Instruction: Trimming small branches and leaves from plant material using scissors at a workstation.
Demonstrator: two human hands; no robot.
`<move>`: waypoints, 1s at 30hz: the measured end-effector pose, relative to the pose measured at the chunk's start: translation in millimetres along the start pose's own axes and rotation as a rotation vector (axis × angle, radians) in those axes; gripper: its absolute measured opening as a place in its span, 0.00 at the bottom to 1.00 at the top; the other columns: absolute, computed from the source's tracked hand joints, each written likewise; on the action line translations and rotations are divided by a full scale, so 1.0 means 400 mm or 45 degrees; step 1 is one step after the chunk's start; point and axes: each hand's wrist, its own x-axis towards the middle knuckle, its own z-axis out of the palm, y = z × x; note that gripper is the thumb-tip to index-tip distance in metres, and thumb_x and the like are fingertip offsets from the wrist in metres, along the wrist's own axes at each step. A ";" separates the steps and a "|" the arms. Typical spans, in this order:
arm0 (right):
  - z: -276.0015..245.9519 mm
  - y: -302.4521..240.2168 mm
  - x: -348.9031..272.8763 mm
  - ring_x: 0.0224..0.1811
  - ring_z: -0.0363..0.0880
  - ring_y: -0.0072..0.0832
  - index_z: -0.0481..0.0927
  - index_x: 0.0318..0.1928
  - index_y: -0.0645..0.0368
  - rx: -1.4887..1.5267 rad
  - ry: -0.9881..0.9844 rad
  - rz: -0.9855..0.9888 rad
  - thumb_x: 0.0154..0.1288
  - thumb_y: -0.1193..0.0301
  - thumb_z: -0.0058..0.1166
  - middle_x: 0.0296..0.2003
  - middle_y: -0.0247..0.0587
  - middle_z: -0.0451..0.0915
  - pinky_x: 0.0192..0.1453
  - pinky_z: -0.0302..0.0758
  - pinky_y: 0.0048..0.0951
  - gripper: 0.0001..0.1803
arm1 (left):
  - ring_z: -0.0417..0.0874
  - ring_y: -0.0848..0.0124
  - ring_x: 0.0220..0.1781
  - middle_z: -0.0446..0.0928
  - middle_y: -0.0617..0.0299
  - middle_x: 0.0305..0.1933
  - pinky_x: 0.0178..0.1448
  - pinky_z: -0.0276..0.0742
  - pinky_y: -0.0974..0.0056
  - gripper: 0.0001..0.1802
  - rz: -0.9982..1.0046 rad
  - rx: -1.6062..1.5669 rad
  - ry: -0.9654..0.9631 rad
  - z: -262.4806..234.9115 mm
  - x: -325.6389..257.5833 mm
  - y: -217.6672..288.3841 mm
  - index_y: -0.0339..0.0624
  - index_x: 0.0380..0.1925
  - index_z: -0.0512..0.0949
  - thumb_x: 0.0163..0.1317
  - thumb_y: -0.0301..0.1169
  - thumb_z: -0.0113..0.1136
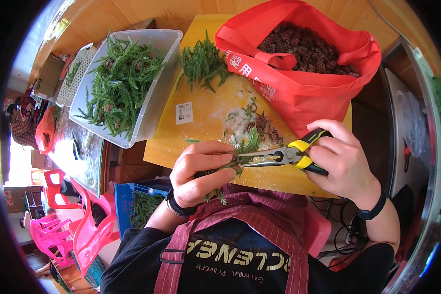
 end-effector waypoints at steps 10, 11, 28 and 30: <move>-0.017 -0.001 0.026 0.42 0.75 0.41 0.71 0.19 0.61 -0.160 0.024 -0.091 0.26 0.75 0.65 0.22 0.40 0.71 0.39 0.72 0.37 0.16 | 0.81 0.54 0.39 0.74 0.55 0.38 0.37 0.80 0.60 0.15 0.001 -0.061 -0.012 -0.005 0.009 -0.005 0.40 0.34 0.77 0.42 0.22 0.64; -0.017 0.000 0.027 0.40 0.75 0.40 0.70 0.20 0.60 -0.185 0.028 -0.111 0.27 0.73 0.67 0.21 0.38 0.70 0.37 0.73 0.37 0.17 | 0.81 0.54 0.39 0.74 0.55 0.37 0.37 0.79 0.61 0.15 -0.019 -0.086 0.002 -0.003 0.006 -0.005 0.39 0.34 0.77 0.42 0.22 0.64; 0.020 -0.007 0.002 0.36 0.77 0.45 0.71 0.21 0.66 0.137 -0.045 0.103 0.35 0.77 0.59 0.21 0.47 0.74 0.35 0.74 0.36 0.10 | 0.82 0.59 0.34 0.75 0.57 0.30 0.36 0.79 0.62 0.14 -0.288 -0.303 0.131 0.024 -0.008 -0.026 0.39 0.29 0.76 0.41 0.13 0.65; 0.018 -0.014 0.002 0.34 0.76 0.45 0.71 0.21 0.66 0.088 -0.082 0.155 0.37 0.76 0.60 0.26 0.50 0.75 0.35 0.73 0.36 0.11 | 0.81 0.61 0.34 0.76 0.56 0.31 0.38 0.79 0.62 0.12 -0.339 -0.340 0.108 0.018 -0.006 -0.024 0.37 0.28 0.76 0.42 0.13 0.64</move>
